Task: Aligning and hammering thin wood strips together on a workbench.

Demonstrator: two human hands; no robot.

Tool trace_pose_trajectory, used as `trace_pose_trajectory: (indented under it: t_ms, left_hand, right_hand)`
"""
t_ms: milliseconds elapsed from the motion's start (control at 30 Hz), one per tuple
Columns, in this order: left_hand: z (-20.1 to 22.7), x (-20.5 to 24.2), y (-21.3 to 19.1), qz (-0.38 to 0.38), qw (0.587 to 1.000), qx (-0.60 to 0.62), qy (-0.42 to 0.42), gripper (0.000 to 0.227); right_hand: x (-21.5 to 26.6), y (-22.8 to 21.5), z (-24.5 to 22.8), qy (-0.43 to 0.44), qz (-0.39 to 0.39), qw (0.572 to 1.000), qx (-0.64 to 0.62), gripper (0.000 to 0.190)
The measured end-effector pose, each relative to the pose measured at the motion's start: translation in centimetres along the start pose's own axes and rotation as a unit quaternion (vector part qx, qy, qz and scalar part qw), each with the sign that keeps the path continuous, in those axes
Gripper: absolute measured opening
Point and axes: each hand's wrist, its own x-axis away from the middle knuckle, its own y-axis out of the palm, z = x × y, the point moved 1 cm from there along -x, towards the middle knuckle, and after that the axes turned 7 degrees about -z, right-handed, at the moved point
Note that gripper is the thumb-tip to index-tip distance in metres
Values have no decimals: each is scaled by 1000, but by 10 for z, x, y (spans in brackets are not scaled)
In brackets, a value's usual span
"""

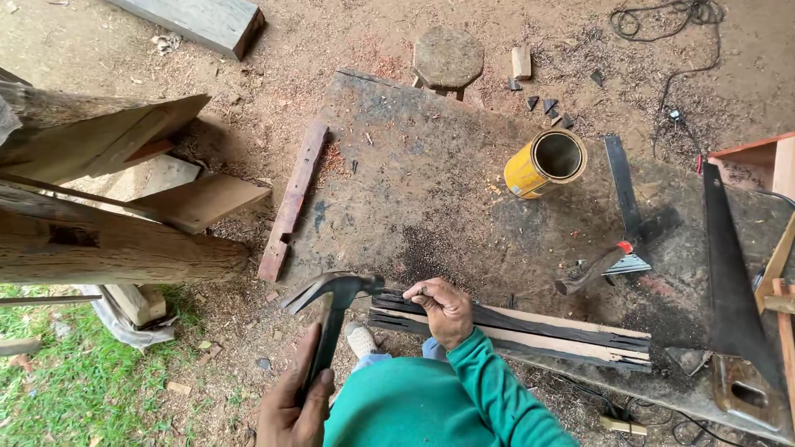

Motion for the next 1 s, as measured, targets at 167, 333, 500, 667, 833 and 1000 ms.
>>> trace_pose_trajectory:
  t_ms: [167,333,500,667,833,1000]
  left_hand:
    - [11,0,9,-29,998,-40,-31,63]
    - [27,-3,16,-55,993,-82,68,58]
    - [31,1,17,-59,976,-164,128,58]
    - [42,11,13,-75,936,-309,153,64]
    - [53,7,18,-103,877,-410,230,66]
    - [81,5,13,-144,848,-467,207,70]
  right_hand:
    - [1,1,-1,-5,-6,1000,-7,11]
    - [6,2,10,-2,-15,1000,-12,14]
    - [13,6,27,-31,-1,999,-22,22]
    - [10,5,13,-57,-7,998,19,22]
    - [16,6,15,-29,-14,998,-44,21]
    - [7,1,10,-22,-7,1000,9,25]
